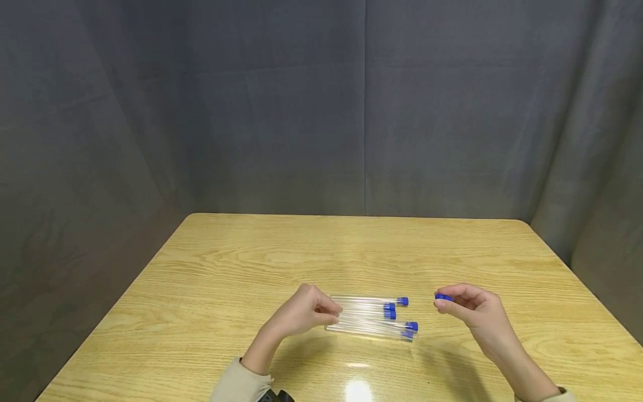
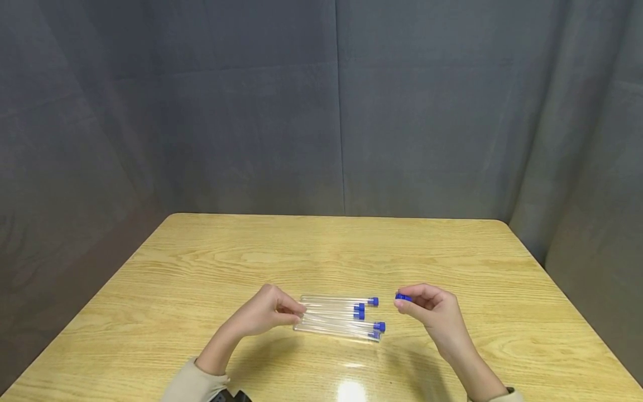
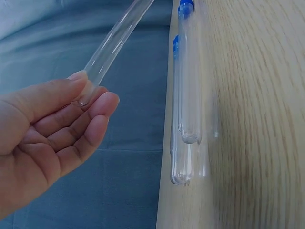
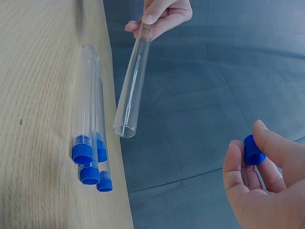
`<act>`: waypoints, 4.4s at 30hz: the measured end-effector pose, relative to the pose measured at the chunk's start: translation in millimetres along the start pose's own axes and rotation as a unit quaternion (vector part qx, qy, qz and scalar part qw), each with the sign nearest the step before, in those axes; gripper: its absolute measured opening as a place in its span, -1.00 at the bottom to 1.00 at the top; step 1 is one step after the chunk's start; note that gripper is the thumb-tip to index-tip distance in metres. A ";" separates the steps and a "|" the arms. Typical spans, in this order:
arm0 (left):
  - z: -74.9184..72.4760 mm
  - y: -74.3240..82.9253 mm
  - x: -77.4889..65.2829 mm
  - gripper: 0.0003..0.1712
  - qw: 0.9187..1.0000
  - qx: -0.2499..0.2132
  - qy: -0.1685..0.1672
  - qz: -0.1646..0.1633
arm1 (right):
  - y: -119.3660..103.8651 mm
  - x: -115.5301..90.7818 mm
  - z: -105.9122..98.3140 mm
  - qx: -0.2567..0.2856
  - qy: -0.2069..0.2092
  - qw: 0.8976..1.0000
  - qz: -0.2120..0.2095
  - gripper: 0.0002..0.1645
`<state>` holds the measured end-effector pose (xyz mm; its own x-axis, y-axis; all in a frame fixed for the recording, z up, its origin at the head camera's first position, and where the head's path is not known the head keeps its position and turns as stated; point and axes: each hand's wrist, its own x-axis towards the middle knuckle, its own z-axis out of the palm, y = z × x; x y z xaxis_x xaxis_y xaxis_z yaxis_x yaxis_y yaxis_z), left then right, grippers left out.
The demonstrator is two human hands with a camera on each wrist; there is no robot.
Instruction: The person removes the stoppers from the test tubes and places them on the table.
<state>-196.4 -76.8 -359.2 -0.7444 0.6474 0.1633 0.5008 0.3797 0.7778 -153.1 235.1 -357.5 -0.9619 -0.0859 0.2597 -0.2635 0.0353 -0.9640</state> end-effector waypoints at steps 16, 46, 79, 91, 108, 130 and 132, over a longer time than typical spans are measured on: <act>5.2 -4.3 2.9 -0.85 0.999 0.033 -0.009 0.010 | 3.2 -0.2 -0.4 0.002 -0.001 1.000 0.006 -0.86; 11.5 -9.6 4.7 -0.86 0.999 0.046 -0.013 -0.015 | 5.5 -1.2 -0.5 0.016 -0.011 1.000 0.002 -0.85; 18.3 -16.5 4.6 -0.87 0.994 0.102 -0.023 -0.020 | 8.7 -1.7 1.7 -0.007 -0.004 1.000 0.019 -0.89; 21.9 -15.4 6.3 -0.86 0.987 0.159 -0.024 -0.026 | 10.1 -2.0 0.7 0.004 -0.013 1.000 0.011 -0.86; 27.0 -12.0 8.6 -0.87 0.967 0.250 -0.025 -0.027 | 11.6 -2.3 2.0 0.009 -0.016 1.000 0.021 -0.88; 30.8 -22.2 10.6 -0.63 0.957 0.289 -0.018 -0.018 | 14.1 -3.2 0.7 0.003 -0.031 0.999 0.015 -0.87; 30.8 -22.9 11.1 -0.66 0.957 0.289 -0.019 -0.021 | 14.3 -3.3 0.6 0.005 -0.032 0.999 0.014 -0.87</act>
<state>-202.6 -57.9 -393.9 -0.7586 0.6424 0.1089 0.6392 0.7012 0.3158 -153.6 235.4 -372.1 -0.9623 -0.1480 0.2281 -0.2349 0.0297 -0.9716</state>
